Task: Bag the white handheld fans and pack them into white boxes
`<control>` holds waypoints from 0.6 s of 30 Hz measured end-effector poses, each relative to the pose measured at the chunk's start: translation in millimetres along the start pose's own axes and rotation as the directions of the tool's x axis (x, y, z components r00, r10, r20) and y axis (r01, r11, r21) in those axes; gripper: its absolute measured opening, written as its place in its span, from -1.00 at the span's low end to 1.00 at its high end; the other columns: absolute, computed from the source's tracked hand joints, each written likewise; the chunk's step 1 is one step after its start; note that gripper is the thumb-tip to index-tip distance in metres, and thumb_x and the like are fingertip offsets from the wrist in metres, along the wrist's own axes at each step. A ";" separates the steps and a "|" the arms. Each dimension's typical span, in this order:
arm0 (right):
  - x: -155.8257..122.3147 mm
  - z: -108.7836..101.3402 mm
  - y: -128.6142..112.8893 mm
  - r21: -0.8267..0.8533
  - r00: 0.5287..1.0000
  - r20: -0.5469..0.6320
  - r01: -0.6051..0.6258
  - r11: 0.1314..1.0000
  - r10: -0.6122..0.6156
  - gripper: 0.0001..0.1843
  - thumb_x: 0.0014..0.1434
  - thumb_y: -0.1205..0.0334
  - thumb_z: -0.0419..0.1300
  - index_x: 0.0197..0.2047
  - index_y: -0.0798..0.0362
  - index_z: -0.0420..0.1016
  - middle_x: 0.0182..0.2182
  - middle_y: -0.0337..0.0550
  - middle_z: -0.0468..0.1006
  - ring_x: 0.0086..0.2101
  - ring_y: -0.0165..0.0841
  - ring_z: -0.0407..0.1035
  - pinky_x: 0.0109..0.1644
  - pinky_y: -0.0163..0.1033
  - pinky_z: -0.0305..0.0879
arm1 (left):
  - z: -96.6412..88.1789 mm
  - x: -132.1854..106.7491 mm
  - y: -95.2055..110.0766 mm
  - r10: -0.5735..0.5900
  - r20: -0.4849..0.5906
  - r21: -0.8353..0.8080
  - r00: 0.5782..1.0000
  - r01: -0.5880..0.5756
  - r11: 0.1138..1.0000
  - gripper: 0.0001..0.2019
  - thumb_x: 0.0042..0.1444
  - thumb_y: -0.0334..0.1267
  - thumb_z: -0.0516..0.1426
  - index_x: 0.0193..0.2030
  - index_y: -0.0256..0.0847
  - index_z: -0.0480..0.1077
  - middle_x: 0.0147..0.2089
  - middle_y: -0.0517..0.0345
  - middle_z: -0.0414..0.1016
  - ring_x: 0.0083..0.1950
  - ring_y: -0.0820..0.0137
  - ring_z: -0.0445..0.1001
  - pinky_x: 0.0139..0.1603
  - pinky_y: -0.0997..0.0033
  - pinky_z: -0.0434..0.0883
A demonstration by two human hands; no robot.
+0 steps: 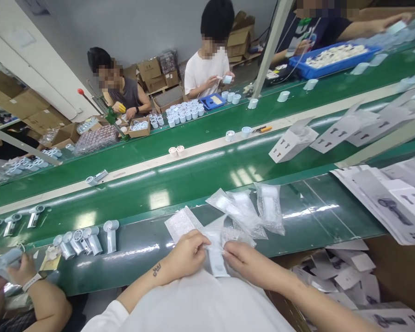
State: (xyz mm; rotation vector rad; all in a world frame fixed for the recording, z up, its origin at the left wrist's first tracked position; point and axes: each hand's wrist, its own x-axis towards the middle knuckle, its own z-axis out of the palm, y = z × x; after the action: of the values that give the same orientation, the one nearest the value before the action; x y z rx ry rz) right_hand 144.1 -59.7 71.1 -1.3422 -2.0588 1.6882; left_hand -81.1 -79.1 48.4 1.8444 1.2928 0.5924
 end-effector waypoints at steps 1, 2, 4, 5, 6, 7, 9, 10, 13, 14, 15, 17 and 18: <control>0.0 -5.4 -3.0 0.023 0.999 -0.024 -0.028 0.999 0.029 -0.54 0.25 -0.17 0.01 -0.51 -0.01 0.31 -0.50 -0.18 0.42 -0.43 -0.29 0.30 -0.30 -0.20 0.23 | -1.2 3.9 3.7 -0.010 0.012 -0.016 1.000 0.010 1.000 -0.66 -0.07 -0.56 0.04 -0.20 -0.23 0.51 -0.26 0.08 0.47 -0.23 0.37 0.44 -0.15 0.40 0.42; 1.1 -10.4 -5.4 0.052 0.996 -0.072 -0.051 0.997 0.054 -0.53 0.23 -0.19 0.02 -0.51 -0.01 0.29 -0.52 -0.20 0.41 -0.44 -0.30 0.29 -0.32 -0.21 0.22 | -2.7 8.1 7.3 -0.021 0.018 -0.030 1.000 0.021 0.999 -0.67 -0.08 -0.56 0.05 -0.23 -0.23 0.52 -0.29 0.09 0.47 -0.25 0.37 0.44 -0.17 0.41 0.42; 4.8 -18.7 -8.8 0.123 0.988 -0.128 -0.070 0.990 0.086 -0.52 0.20 -0.24 0.03 -0.49 -0.01 0.28 -0.54 -0.23 0.40 -0.46 -0.32 0.29 -0.34 -0.23 0.22 | -7.0 16.6 14.3 -0.047 0.003 -0.056 0.999 0.047 0.997 -0.70 -0.08 -0.55 0.05 -0.27 -0.23 0.53 -0.32 0.11 0.47 -0.29 0.39 0.43 -0.21 0.43 0.39; 6.3 -22.0 -10.2 0.164 0.988 -0.121 -0.072 0.984 0.092 -0.52 0.19 -0.25 0.04 -0.48 -0.01 0.30 -0.54 -0.24 0.41 -0.46 -0.33 0.30 -0.34 -0.23 0.23 | -9.8 20.4 18.0 -0.068 -0.016 -0.069 0.998 0.067 0.995 -0.71 -0.08 -0.54 0.06 -0.29 -0.23 0.53 -0.34 0.12 0.47 -0.31 0.40 0.42 -0.25 0.44 0.38; 7.3 -24.7 -11.7 0.204 0.990 -0.107 -0.072 0.976 0.095 -0.51 0.18 -0.27 0.05 -0.47 -0.01 0.31 -0.54 -0.23 0.42 -0.45 -0.32 0.32 -0.33 -0.23 0.26 | -13.1 23.9 21.7 -0.091 -0.042 -0.087 0.995 0.088 0.992 -0.72 -0.08 -0.54 0.06 -0.31 -0.23 0.54 -0.36 0.13 0.47 -0.33 0.40 0.41 -0.28 0.46 0.36; 7.7 -26.8 -13.5 0.242 0.990 -0.095 -0.075 0.968 0.100 -0.51 0.16 -0.28 0.07 -0.46 0.00 0.34 -0.52 -0.22 0.45 -0.43 -0.31 0.36 -0.30 -0.22 0.28 | -16.7 27.1 25.6 -0.113 -0.075 -0.107 0.991 0.105 0.989 -0.72 -0.08 -0.54 0.06 -0.31 -0.23 0.54 -0.36 0.14 0.47 -0.34 0.41 0.40 -0.30 0.47 0.35; 6.7 -29.6 -17.8 0.297 0.990 -0.091 -0.080 0.952 0.111 -0.50 0.13 -0.30 0.09 -0.40 0.00 0.39 -0.48 -0.19 0.51 -0.39 -0.27 0.42 -0.22 -0.18 0.34 | -24.9 32.8 33.4 -0.144 -0.118 -0.135 0.983 0.128 0.983 -0.72 -0.09 -0.54 0.06 -0.32 -0.23 0.54 -0.37 0.14 0.48 -0.35 0.42 0.39 -0.32 0.48 0.33; 5.7 -30.8 -20.3 0.315 0.989 -0.097 -0.079 0.946 0.115 -0.50 0.13 -0.31 0.10 -0.39 0.01 0.40 -0.47 -0.18 0.52 -0.38 -0.26 0.44 -0.20 -0.17 0.35 | -29.6 35.4 37.0 -0.150 -0.118 -0.134 0.982 0.134 0.982 -0.72 -0.10 -0.54 0.06 -0.33 -0.23 0.54 -0.37 0.15 0.48 -0.35 0.42 0.39 -0.32 0.48 0.34; 2.1 -37.5 -28.7 0.379 0.987 -0.086 -0.097 0.920 0.139 -0.48 0.07 -0.33 0.16 -0.44 0.01 0.40 -0.51 -0.19 0.50 -0.41 -0.27 0.44 -0.22 -0.17 0.40 | -46.5 42.2 47.4 -0.129 -0.093 -0.077 0.987 0.122 0.990 -0.75 -0.12 -0.54 0.07 -0.39 -0.23 0.54 -0.41 0.16 0.48 -0.36 0.41 0.39 -0.26 0.45 0.36; 1.0 -41.3 -31.4 0.415 0.984 -0.082 -0.108 0.903 0.156 -0.47 0.04 -0.34 0.19 -0.47 0.01 0.40 -0.52 -0.20 0.48 -0.43 -0.28 0.44 -0.23 -0.17 0.42 | -52.5 43.9 51.1 -0.111 -0.092 -0.064 0.990 0.105 0.992 -0.76 -0.11 -0.54 0.07 -0.40 -0.23 0.53 -0.42 0.16 0.48 -0.35 0.41 0.40 -0.25 0.44 0.38; 0.3 -45.5 -33.8 0.457 0.981 -0.082 -0.117 0.882 0.173 -0.46 0.00 -0.35 0.23 -0.49 0.01 0.40 -0.53 -0.20 0.47 -0.45 -0.30 0.43 -0.25 -0.16 0.43 | -57.9 45.3 55.2 -0.087 -0.106 -0.062 0.991 0.081 0.995 -0.76 -0.10 -0.53 0.07 -0.40 -0.22 0.53 -0.41 0.16 0.49 -0.35 0.41 0.41 -0.24 0.44 0.39; 1.0 -53.0 -37.2 0.567 0.975 -0.102 -0.104 0.817 0.195 -0.48 -0.08 -0.31 0.32 -0.51 0.01 0.41 -0.55 -0.21 0.46 -0.48 -0.31 0.42 -0.29 -0.17 0.47 | -64.2 47.5 65.4 -0.040 -0.174 -0.079 0.984 0.027 0.996 -0.75 -0.06 -0.52 0.06 -0.37 -0.21 0.54 -0.37 0.16 0.51 -0.33 0.42 0.44 -0.22 0.45 0.41; 2.9 -54.9 -37.7 0.642 0.971 -0.112 -0.090 0.761 0.210 -0.50 -0.09 -0.28 0.35 -0.50 0.00 0.43 -0.53 -0.20 0.47 -0.46 -0.31 0.43 -0.30 -0.16 0.48 | -63.6 48.6 71.4 -0.011 -0.201 -0.089 0.979 -0.007 0.996 -0.75 -0.04 -0.51 0.05 -0.35 -0.21 0.54 -0.35 0.15 0.52 -0.32 0.42 0.46 -0.21 0.45 0.43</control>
State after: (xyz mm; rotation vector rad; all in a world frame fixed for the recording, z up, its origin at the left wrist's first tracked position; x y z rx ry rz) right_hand 156.4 -17.4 121.2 -1.3617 -1.1224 1.9829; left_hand -70.6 -24.6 140.3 1.7446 1.3760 0.8405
